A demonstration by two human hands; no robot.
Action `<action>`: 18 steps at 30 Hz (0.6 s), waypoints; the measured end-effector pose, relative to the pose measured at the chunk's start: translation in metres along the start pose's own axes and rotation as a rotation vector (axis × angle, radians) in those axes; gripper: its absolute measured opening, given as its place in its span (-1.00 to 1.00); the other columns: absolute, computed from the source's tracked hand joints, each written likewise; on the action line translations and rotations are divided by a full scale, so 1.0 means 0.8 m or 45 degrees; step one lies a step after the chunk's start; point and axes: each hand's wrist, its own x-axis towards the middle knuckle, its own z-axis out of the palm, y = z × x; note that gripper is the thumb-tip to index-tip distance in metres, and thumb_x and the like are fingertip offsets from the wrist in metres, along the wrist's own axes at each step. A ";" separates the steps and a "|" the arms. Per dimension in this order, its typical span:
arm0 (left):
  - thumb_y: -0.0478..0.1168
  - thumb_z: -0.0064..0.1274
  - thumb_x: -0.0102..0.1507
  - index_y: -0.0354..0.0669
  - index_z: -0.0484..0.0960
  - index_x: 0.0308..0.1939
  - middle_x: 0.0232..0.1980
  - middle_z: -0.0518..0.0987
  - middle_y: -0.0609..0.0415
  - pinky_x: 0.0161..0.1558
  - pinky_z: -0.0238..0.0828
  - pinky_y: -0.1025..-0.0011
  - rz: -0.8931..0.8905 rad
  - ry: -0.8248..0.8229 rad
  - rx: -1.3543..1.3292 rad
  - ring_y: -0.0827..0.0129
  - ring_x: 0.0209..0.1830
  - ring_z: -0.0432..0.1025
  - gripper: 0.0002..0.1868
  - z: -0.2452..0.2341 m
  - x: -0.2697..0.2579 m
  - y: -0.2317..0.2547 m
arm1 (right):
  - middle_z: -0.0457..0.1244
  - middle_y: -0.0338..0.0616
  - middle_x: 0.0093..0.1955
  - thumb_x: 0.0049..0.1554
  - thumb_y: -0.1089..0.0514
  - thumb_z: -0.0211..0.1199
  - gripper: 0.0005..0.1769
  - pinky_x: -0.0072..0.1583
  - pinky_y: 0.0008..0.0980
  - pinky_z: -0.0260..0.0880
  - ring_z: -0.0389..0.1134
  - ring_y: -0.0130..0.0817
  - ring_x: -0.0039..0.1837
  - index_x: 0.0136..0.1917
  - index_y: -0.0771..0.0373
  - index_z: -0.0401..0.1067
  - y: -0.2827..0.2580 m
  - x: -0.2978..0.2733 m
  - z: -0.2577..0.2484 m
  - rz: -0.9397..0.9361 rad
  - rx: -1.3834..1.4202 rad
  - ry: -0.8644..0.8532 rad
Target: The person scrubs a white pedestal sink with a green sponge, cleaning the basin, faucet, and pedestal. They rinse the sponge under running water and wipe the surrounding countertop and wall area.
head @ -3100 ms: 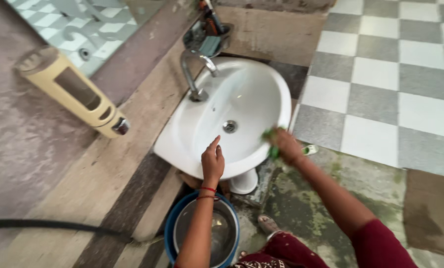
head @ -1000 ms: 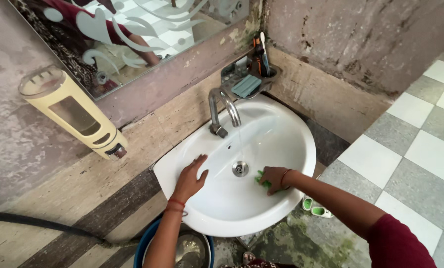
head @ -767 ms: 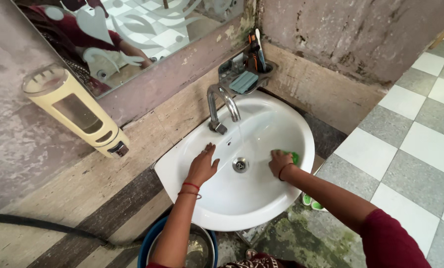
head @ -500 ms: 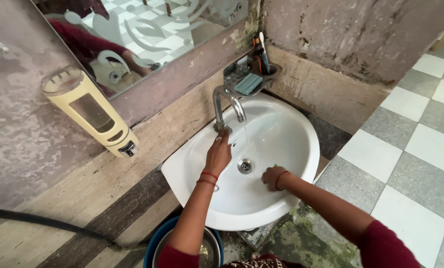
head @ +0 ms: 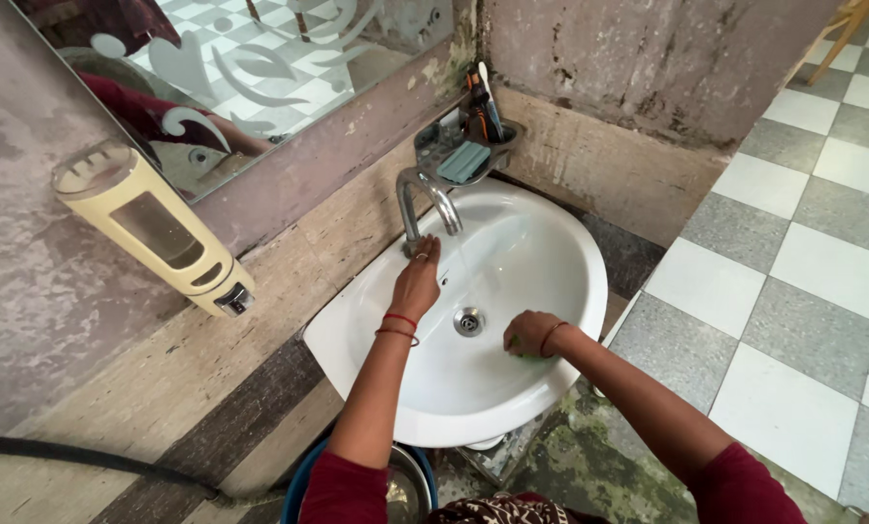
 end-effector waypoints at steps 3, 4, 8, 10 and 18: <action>-0.59 -0.19 0.16 -0.30 0.26 0.46 0.54 0.24 -0.23 0.37 0.28 0.26 -0.031 0.015 -0.063 0.05 0.55 0.13 -0.26 -0.014 -0.012 0.001 | 0.45 -0.28 0.08 0.09 -0.03 0.33 -0.78 0.23 -0.21 0.46 0.46 -0.24 0.13 0.03 -0.11 0.65 0.014 0.007 -0.013 0.005 0.014 0.099; -0.59 -0.19 0.16 -0.30 0.27 0.46 0.54 0.25 -0.24 0.37 0.28 0.25 -0.015 0.030 -0.047 0.04 0.55 0.14 -0.27 -0.019 -0.017 0.001 | 0.45 -0.26 0.08 0.09 -0.02 0.32 -0.78 0.23 -0.21 0.46 0.46 -0.22 0.13 0.02 -0.12 0.65 0.020 0.010 -0.015 0.043 0.016 0.142; -0.53 -0.15 0.22 -0.33 0.26 0.45 0.53 0.27 -0.27 0.39 0.30 0.24 0.024 0.045 0.018 0.03 0.55 0.16 -0.33 -0.032 -0.033 -0.009 | 0.42 -0.14 0.05 0.08 0.04 0.32 -0.77 0.19 -0.15 0.46 0.44 -0.16 0.12 0.03 -0.09 0.64 0.053 0.033 -0.033 0.156 0.036 0.373; -0.39 -0.08 0.29 -0.28 0.21 0.50 0.55 0.23 -0.24 0.36 0.31 0.21 -0.182 -0.153 -0.078 0.00 0.47 0.22 -0.34 -0.033 -0.041 -0.020 | 0.38 -0.10 0.04 0.15 0.06 0.23 -0.78 0.13 -0.14 0.50 0.43 -0.13 0.08 0.05 -0.06 0.60 0.081 0.049 -0.049 0.274 0.038 0.522; -0.23 0.20 0.23 -0.39 0.16 0.47 0.55 0.14 -0.31 0.45 0.17 0.22 -0.231 -0.400 0.005 0.01 0.60 0.02 -0.20 0.012 -0.075 -0.069 | 0.19 0.29 0.30 0.30 0.08 0.07 -0.59 0.27 -0.01 0.35 0.25 0.09 0.28 0.33 0.32 0.39 0.129 0.129 -0.011 0.215 -0.452 0.879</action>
